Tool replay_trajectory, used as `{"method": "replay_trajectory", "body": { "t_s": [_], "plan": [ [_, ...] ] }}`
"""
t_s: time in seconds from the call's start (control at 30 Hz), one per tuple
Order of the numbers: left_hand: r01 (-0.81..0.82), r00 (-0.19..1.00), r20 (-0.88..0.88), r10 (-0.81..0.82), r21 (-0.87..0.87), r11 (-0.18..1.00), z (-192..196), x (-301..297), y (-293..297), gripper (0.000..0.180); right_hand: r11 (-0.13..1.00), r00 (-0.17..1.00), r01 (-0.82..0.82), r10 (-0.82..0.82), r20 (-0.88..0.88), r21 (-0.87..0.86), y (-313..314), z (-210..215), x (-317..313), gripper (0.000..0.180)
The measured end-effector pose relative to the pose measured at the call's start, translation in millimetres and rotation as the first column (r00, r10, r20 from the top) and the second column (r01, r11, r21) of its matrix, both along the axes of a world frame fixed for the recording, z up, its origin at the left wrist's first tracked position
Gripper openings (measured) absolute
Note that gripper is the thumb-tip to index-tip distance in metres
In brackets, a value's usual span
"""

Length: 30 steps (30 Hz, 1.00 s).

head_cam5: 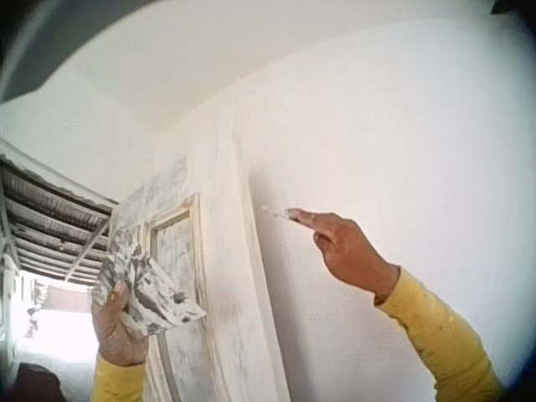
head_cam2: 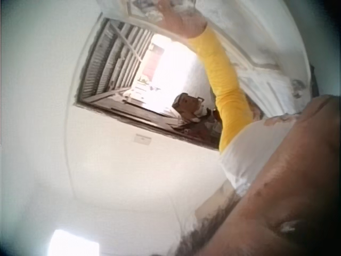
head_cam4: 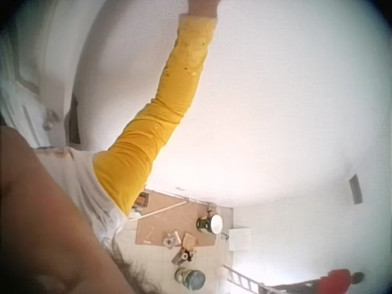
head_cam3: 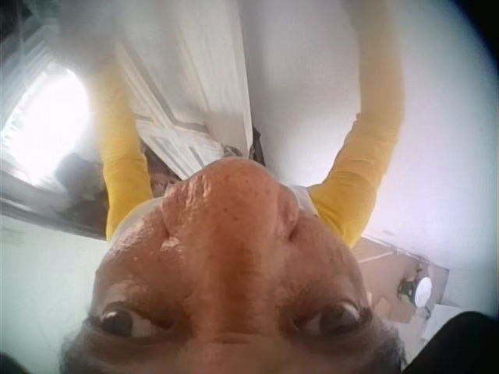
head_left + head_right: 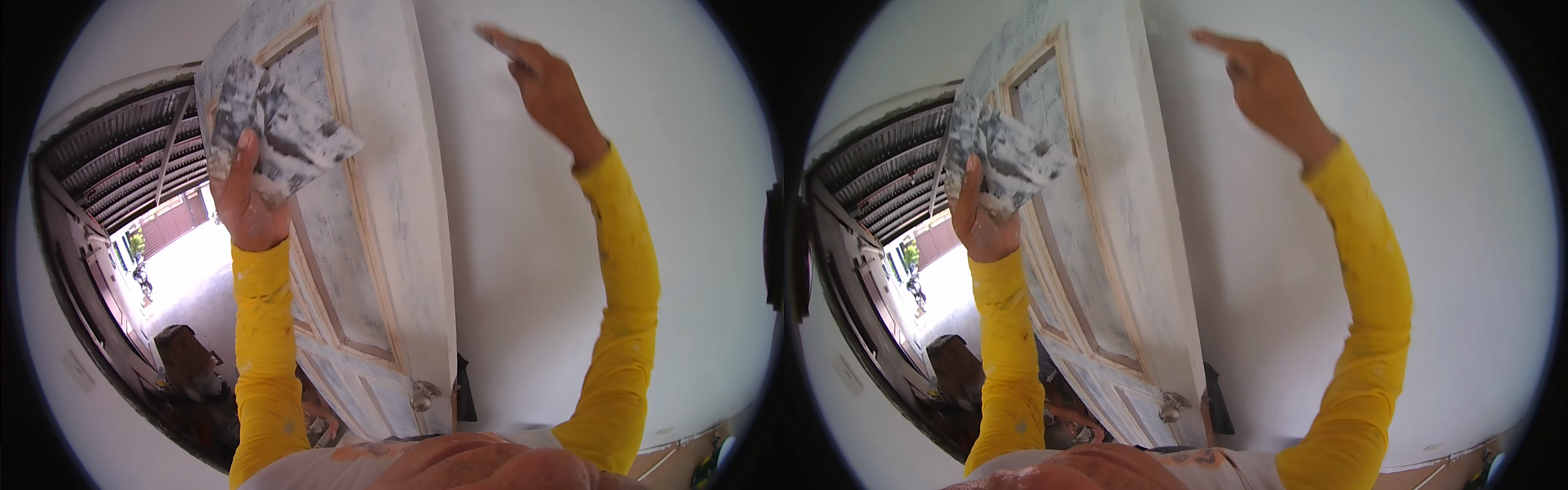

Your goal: The person applies plaster to a wooden door using a trowel and a putty knife. They repeatedly scoop plaster from a bucket and spread it across the door panels, smoothing the surface.

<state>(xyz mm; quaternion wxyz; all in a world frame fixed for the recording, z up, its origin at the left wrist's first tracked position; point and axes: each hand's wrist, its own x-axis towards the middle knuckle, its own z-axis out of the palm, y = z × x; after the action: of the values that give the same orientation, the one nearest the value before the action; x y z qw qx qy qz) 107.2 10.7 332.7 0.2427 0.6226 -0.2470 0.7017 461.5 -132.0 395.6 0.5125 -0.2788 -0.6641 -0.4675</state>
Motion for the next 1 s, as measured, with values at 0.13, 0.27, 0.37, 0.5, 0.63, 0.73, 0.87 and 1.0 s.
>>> {"method": "replay_trajectory", "body": {
  "t_s": [0.13, 0.27, 0.37, 0.5, 0.63, 0.73, 0.87, 1.0],
  "plan": [
    [-0.423, 0.905, -0.040, 0.424, 0.029, 0.906, -27, -23, -3, 0.035, 0.927, 0.928, -0.366, 0.357, -0.106, -0.082, 45, 133, 0, 0.042],
    [-0.796, 0.556, 0.081, 0.827, 0.339, 0.501, -66, -71, -2, 0.030, 0.931, 0.921, -0.362, 0.352, -0.166, -0.033, 78, 215, -17, 0.036],
    [-0.878, 0.417, 0.068, 0.906, 0.289, 0.382, -104, -121, -4, 0.031, 0.958, 0.956, -0.272, 0.280, -0.085, 0.091, 108, 262, -12, 0.035],
    [-0.945, 0.066, 0.170, 0.983, 0.327, 0.007, -144, -171, -13, 0.053, 0.955, 0.978, -0.207, 0.199, 0.060, 0.211, 139, 296, -6, 0.035],
    [-0.907, -0.169, 0.077, 0.983, 0.377, -0.185, -175, -214, -33, 0.062, 0.959, 0.967, -0.248, 0.254, -0.025, 0.138, 140, 280, -6, 0.035],
    [-0.941, -0.120, -0.013, 0.993, 0.320, -0.110, -201, -237, -40, 0.070, 0.968, 0.970, -0.230, 0.237, -0.059, 0.097, 134, 246, 8, 0.035],
    [-0.944, -0.193, -0.044, 0.980, 0.281, -0.173, -217, -253, -37, 0.073, 0.939, 0.947, -0.305, 0.317, -0.051, 0.158, 134, 240, 20, 0.035],
    [-0.968, 0.252, -0.265, 0.931, -0.063, 0.244, -220, -247, -28, 0.067, 0.935, 0.937, -0.325, 0.339, -0.084, 0.142, 141, 272, 9, 0.037]
  ]
}}
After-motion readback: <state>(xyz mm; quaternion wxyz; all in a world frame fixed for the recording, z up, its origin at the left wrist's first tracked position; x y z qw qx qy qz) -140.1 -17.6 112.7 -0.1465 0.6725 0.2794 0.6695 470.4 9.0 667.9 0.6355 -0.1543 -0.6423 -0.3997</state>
